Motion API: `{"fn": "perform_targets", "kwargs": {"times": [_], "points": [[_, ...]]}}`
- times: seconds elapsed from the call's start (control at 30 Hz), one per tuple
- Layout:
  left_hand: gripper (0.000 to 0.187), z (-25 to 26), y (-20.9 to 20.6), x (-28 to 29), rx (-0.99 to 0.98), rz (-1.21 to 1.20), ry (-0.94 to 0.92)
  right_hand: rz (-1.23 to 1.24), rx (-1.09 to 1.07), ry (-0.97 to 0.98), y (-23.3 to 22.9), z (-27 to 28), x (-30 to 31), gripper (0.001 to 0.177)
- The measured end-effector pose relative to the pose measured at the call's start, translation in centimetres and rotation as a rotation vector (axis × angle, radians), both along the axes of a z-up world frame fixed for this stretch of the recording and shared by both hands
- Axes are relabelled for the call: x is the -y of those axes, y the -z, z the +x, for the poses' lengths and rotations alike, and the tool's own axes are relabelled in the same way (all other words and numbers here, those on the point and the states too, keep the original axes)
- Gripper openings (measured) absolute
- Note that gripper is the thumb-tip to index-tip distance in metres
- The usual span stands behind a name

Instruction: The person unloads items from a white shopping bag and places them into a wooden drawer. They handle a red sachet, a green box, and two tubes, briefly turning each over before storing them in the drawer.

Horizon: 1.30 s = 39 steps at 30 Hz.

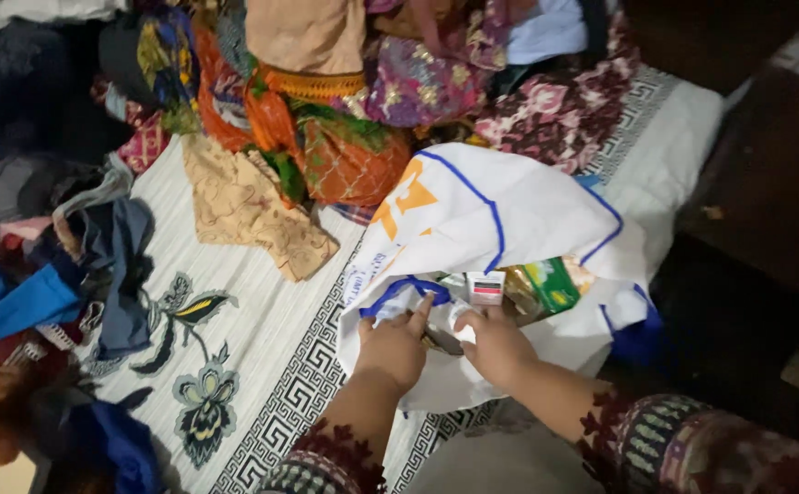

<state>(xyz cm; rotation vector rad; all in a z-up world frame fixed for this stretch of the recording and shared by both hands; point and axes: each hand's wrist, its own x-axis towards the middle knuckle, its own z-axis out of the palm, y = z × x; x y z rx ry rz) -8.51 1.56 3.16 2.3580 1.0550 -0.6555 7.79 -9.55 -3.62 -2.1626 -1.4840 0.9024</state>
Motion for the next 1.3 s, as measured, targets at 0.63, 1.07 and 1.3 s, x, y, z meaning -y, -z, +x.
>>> {"fn": "perform_targets", "kwargs": {"times": [0.63, 1.07, 1.3], "points": [[0.071, 6.9, -2.8, 2.8, 0.395, -0.11, -0.425, 0.11, -1.486, 0.753, -10.4, 7.2, 10.2, 0.053], [0.105, 10.0, -13.2, 9.7, 1.098, -0.793, -0.623, 0.257, -1.256, 0.564, -19.4, 4.8, 13.9, 0.042], [0.111, 10.0, -16.3, 11.4, 1.077, -0.572, -0.381, 0.356, -1.06, 0.568, -19.6, 4.9, 14.9, 0.041]]}}
